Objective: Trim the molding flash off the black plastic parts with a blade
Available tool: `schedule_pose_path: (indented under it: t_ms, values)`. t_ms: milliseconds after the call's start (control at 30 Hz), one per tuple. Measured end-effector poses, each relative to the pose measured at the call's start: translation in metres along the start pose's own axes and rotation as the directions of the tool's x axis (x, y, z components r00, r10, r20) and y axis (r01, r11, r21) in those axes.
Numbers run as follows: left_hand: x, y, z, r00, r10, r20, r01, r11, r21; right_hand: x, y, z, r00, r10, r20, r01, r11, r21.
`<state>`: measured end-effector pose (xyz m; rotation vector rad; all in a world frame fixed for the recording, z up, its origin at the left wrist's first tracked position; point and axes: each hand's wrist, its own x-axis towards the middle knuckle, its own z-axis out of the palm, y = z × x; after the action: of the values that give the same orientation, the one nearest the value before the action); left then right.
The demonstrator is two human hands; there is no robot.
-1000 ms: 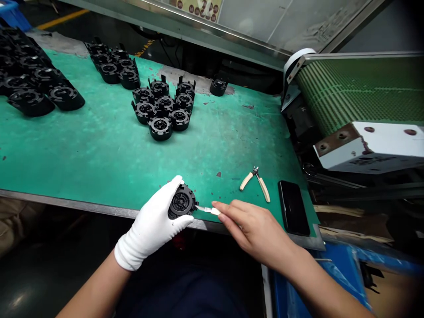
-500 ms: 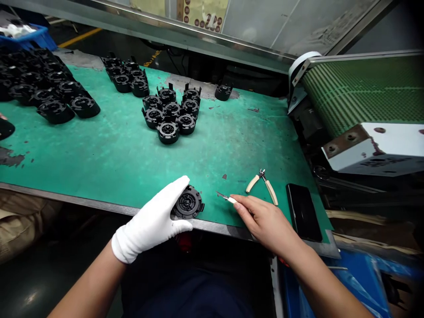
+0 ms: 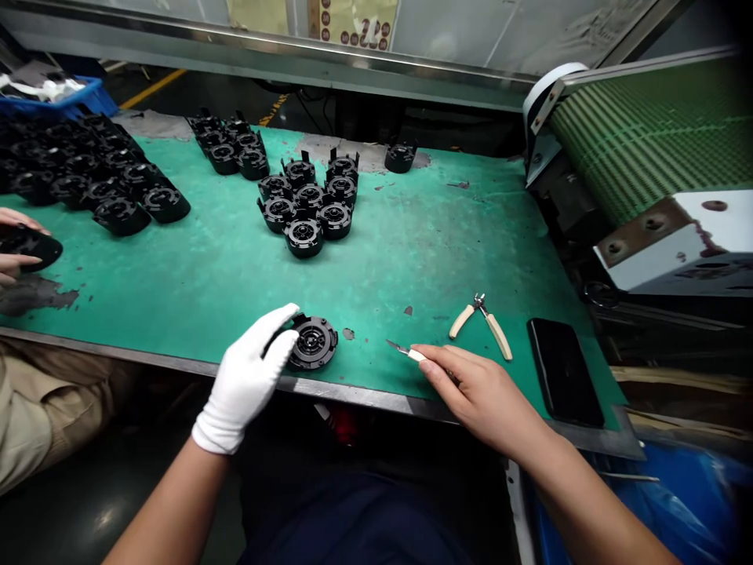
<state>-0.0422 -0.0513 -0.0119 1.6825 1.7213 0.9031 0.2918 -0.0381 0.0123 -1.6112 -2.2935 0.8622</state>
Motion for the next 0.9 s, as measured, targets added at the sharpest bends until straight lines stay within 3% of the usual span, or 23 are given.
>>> schedule_pose_path:
  t_ms: [100, 233, 400, 500, 600, 700, 800, 833, 900]
  values:
    - [-0.010, -0.001, 0.015, 0.997, -0.014, 0.082, 0.017, 0.999, -0.044, 0.010, -0.022, 0.005, 0.995, -0.092, 0.035, 0.092, 0.996, -0.012]
    - [-0.012, 0.002, 0.030, 0.999, -0.005, 0.045, 0.003, 0.999, 0.043, 0.031, -0.048, 0.011, 0.979, -0.197, 0.057, 0.204, 0.968, -0.147]
    - [-0.006, 0.004, 0.033, 1.000, 0.015, 0.022, -0.016, 0.998, 0.061, 0.048, -0.061, 0.013, 0.977, -0.207, 0.056, 0.213, 0.904, -0.371]
    - [-0.005, 0.005, 0.035, 0.999, 0.037, -0.006, -0.036, 0.999, 0.033, 0.056, -0.055, 0.009, 0.978, -0.205, 0.051, 0.206, 0.873, -0.443]
    - [-0.005, 0.007, 0.034, 0.999, 0.043, -0.018, -0.043, 0.999, 0.016, 0.067, -0.030, -0.003, 0.999, -0.041, -0.024, 0.021, 0.841, -0.540]
    - [0.000, 0.011, 0.021, 0.989, 0.044, 0.143, -0.043, 0.999, -0.015, 0.072, -0.002, -0.018, 0.989, 0.079, -0.124, -0.132, 0.847, -0.515]
    - [0.010, 0.011, 0.000, 0.931, 0.105, 0.349, -0.111, 0.994, -0.003, 0.062, 0.007, -0.022, 0.992, 0.031, -0.121, -0.073, 0.931, -0.357]
    - [0.014, 0.009, -0.007, 0.929, 0.128, 0.348, -0.142, 0.990, 0.014, 0.057, 0.006, -0.019, 0.995, 0.004, -0.099, -0.034, 0.953, -0.302]
    - [0.017, 0.003, -0.015, 0.967, 0.132, 0.218, -0.138, 0.990, 0.014, 0.048, 0.002, -0.012, 0.998, -0.032, -0.056, 0.019, 0.977, -0.211]
